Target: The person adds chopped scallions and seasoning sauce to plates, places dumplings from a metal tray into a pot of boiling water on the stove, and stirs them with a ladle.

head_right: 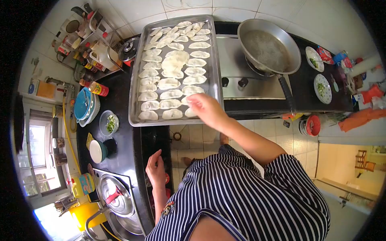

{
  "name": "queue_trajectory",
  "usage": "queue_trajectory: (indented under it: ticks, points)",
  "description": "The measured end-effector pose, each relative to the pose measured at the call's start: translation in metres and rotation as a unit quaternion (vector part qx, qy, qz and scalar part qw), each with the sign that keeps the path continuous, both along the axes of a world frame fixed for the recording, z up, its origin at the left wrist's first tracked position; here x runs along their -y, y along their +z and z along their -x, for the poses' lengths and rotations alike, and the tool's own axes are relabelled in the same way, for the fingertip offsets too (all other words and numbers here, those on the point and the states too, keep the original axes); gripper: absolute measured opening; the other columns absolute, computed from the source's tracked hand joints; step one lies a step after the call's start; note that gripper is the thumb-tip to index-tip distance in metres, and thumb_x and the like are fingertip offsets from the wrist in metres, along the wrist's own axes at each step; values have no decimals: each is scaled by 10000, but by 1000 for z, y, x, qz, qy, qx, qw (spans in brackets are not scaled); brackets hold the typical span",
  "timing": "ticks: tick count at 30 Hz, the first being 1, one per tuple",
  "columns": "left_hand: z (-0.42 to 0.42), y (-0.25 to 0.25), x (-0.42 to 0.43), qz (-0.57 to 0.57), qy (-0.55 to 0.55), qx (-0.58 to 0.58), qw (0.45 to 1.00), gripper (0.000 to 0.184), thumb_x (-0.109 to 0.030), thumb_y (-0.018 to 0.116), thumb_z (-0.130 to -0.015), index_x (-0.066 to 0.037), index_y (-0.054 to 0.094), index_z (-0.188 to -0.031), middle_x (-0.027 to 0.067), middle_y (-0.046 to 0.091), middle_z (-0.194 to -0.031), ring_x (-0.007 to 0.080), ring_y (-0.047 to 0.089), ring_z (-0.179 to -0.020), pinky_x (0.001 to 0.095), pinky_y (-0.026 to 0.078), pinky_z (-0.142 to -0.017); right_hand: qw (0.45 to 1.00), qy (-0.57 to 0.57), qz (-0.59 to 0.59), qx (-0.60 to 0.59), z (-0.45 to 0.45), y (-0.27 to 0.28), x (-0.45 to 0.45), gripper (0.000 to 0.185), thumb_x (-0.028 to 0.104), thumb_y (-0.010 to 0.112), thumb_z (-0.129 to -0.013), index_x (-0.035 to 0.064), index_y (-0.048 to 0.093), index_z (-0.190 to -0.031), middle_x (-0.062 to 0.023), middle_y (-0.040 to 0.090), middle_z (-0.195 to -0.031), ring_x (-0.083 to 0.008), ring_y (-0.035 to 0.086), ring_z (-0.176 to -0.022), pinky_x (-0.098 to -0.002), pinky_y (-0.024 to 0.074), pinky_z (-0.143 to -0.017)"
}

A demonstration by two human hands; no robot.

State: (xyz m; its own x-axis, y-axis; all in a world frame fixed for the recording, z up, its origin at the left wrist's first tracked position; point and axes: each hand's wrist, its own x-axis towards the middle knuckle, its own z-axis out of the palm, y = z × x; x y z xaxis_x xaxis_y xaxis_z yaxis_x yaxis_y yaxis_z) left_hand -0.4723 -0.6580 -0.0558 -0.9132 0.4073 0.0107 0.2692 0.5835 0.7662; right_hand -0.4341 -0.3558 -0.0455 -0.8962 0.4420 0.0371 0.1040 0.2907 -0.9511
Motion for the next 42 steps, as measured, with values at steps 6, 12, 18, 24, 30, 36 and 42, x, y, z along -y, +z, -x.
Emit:
queue_trajectory:
  ticks: [6, 12, 18, 24, 30, 36, 42]
  points:
    - [-13, 24, -85, -39, 24, -30, 998, 204, 31, 581, -907, -33, 693, -1065, 133, 694, -1040, 266, 679, -949, 338, 531, -813, 998, -50, 14, -33, 64, -26, -81, 209, 153, 644, -914, 11, 636, -1068, -146, 697, -1024, -225, 687, -944, -323, 543, -808]
    - [17, 32, -93, -71, 8, -49, 996, 221, 81, 587, -882, -30, 693, -1042, 130, 695, -1053, 259, 680, -966, 325, 541, -798, 982, -111, -155, 11, 150, -57, -109, 159, 130, 634, -823, 52, 667, -958, -169, 675, -930, -364, 639, -907, -445, 514, -790]
    - [92, 23, -77, -90, 39, -104, 990, 193, 56, 559, -898, -6, 696, -1019, 122, 699, -1040, 214, 664, -955, 294, 504, -845, 895, -128, -386, 184, 194, -50, -168, 238, 101, 602, -828, 39, 652, -1052, -186, 625, -1109, -377, 567, -1087, -449, 496, -889]
    - [148, 24, -75, -102, 51, -83, 990, 208, 44, 544, -912, -14, 699, -1038, 99, 704, -1031, 182, 655, -942, 283, 494, -824, 880, -102, -362, 290, 222, -46, -215, 272, 119, 527, -878, 19, 625, -1112, -213, 594, -1209, -388, 555, -1169, -473, 488, -945]
    - [174, 15, -83, -111, 5, -48, 993, 210, 39, 547, -907, -20, 699, -1039, 95, 707, -1017, 192, 659, -933, 291, 496, -814, 866, -108, -320, 368, 221, -31, -219, 440, 348, 682, -830, 17, 642, -1116, -220, 604, -1213, -378, 583, -1144, -471, 490, -942]
    - [191, 14, -98, -104, -33, -29, 994, 200, 40, 548, -908, -12, 695, -1033, 104, 704, -998, 211, 662, -939, 306, 498, -839, 809, -54, -408, 419, 212, -19, -202, 759, 516, 804, -673, -19, 629, -1183, -233, 640, -1136, -330, 601, -1129, -420, 484, -951]
    - [201, 11, -109, -123, -74, -37, 989, 229, 86, 557, -878, -24, 695, -1023, 123, 701, -998, 243, 675, -913, 318, 520, -802, 891, 2, -269, 366, 192, -32, -204, 777, 503, 829, -635, -99, 634, -1087, -269, 622, -1177, -341, 598, -1125, -395, 482, -948]
